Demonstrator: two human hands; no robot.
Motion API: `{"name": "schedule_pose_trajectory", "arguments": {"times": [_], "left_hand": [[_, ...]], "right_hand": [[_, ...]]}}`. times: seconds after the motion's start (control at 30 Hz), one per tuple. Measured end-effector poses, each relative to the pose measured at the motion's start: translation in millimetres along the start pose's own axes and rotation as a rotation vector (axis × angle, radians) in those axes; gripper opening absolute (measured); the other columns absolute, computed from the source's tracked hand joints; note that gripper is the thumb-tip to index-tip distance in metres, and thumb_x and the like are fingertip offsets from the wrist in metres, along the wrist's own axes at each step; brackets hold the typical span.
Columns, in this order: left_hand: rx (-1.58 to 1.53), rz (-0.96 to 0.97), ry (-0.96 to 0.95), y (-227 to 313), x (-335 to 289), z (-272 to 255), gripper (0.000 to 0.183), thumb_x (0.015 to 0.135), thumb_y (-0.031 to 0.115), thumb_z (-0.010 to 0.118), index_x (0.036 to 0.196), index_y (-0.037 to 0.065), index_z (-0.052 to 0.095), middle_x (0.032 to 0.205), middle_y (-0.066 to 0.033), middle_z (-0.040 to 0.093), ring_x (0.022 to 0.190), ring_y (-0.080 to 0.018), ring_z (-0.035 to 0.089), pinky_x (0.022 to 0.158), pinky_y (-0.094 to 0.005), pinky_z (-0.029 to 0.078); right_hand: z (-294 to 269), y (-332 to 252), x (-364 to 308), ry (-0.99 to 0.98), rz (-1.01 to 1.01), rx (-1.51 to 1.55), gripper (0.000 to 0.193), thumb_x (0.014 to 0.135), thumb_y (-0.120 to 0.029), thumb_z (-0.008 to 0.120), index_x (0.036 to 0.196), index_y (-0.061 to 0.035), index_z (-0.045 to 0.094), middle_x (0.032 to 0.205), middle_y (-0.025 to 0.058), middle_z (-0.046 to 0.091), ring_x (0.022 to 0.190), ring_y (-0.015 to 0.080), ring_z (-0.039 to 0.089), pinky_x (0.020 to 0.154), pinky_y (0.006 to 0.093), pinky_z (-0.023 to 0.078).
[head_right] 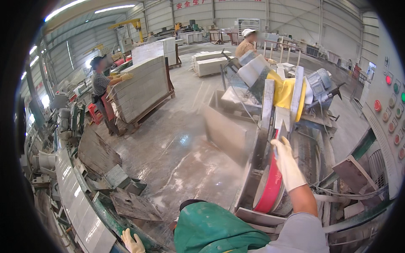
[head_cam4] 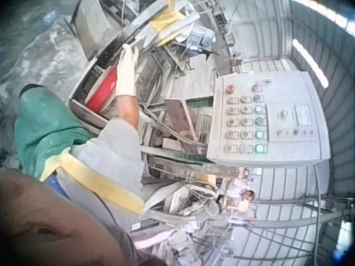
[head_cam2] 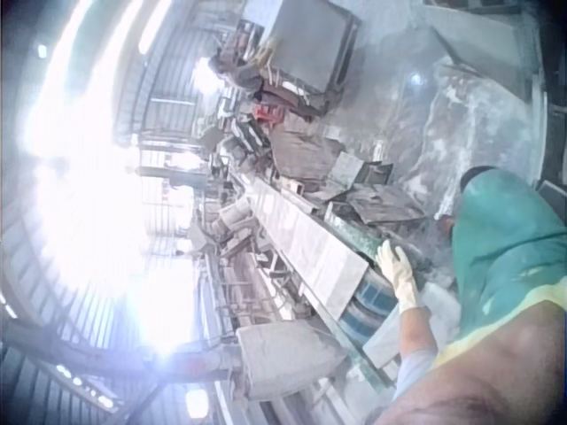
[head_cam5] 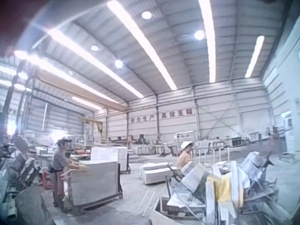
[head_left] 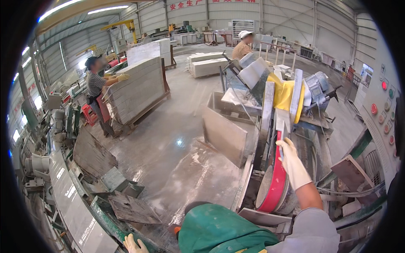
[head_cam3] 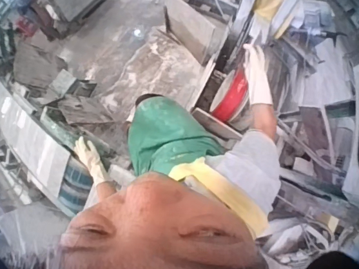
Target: The person repeatedly picks rectangular tiles from a conveyor belt and stacks them on a nearby rack. The hands are gloved and the tiles are handled one at a time in a continuous loop.
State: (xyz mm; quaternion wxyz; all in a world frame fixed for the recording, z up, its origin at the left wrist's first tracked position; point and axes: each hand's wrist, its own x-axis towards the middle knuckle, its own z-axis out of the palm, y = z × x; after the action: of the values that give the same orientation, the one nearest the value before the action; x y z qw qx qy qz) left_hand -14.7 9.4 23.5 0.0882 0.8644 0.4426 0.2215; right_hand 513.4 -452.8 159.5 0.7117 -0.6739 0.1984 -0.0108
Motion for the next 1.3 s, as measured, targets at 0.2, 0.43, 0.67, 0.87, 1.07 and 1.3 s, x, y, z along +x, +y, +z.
{"name": "schedule_pose_trajectory", "arguments": {"times": [0.2, 0.43, 0.67, 0.87, 1.07, 1.3], "left_hand": [[-0.189, -0.407, -0.037, -3, 18, 12, 0.041, 0.098, 0.017, 0.056, 0.134, -0.003, 0.059, 0.133, -0.0221, 0.063, 0.128, -0.0384, 0.055, 0.112, -0.0437, 0.040], [-1.623, -0.428, -0.110, 59, 74, 25, 0.045, 0.104, 0.021, 0.059, 0.145, 0.005, 0.047, 0.122, -0.0164, 0.065, 0.097, -0.0254, 0.067, 0.079, -0.0345, 0.057], [-2.114, -0.633, 0.049, 86, 75, -19, 0.029, 0.102, 0.014, 0.050, 0.131, 0.014, 0.055, 0.137, -0.0093, 0.060, 0.131, -0.0283, 0.053, 0.119, -0.0480, 0.034], [-1.965, -0.855, 0.751, -2, 23, -48, 0.026, 0.101, 0.002, 0.051, 0.127, 0.003, 0.051, 0.125, -0.0182, 0.063, 0.107, -0.0370, 0.068, 0.096, -0.0556, 0.060], [-1.643, -1.095, 1.111, -87, -35, -53, 0.027, 0.100, 0.000, 0.050, 0.127, 0.004, 0.051, 0.121, -0.0186, 0.064, 0.109, -0.0381, 0.068, 0.097, -0.0573, 0.059], [-1.541, -1.162, 1.057, -118, -62, -45, 0.040, 0.102, -0.003, 0.045, 0.140, 0.008, 0.038, 0.135, -0.0198, 0.054, 0.118, -0.0406, 0.062, 0.105, -0.0643, 0.050]], "right_hand": [[106, 14, -34, -0.298, -0.092, 0.023, 0.093, 0.077, -0.012, 0.079, 0.158, -0.0100, 0.033, 0.132, 0.0163, 0.062, 0.102, 0.0237, 0.066, 0.085, 0.0362, 0.055], [240, 26, -168, -1.101, -0.341, -0.472, 0.080, 0.074, -0.010, 0.082, 0.148, -0.0143, 0.054, 0.150, 0.0151, 0.052, 0.105, 0.0204, 0.067, 0.082, 0.0314, 0.057], [308, 40, -345, -1.832, -1.458, -0.845, 0.074, 0.069, -0.022, 0.079, 0.141, -0.0217, 0.061, 0.154, 0.0113, 0.048, 0.138, 0.0344, 0.046, 0.113, 0.0441, 0.044], [335, 92, -433, -1.852, -1.946, -0.684, 0.074, 0.076, -0.041, 0.080, 0.143, -0.0179, 0.057, 0.157, 0.0127, 0.045, 0.147, 0.0342, 0.036, 0.122, 0.0470, 0.029], [363, 108, -298, -1.551, -1.649, -1.265, 0.078, 0.087, -0.057, 0.070, 0.154, -0.0249, 0.044, 0.166, 0.0094, 0.031, 0.155, 0.0278, 0.022, 0.127, 0.0409, 0.018], [245, 111, -20, -1.060, -1.206, -0.904, 0.055, 0.079, -0.025, 0.073, 0.128, -0.0019, 0.066, 0.133, 0.0221, 0.064, 0.127, 0.0366, 0.059, 0.109, 0.0410, 0.045]]}}
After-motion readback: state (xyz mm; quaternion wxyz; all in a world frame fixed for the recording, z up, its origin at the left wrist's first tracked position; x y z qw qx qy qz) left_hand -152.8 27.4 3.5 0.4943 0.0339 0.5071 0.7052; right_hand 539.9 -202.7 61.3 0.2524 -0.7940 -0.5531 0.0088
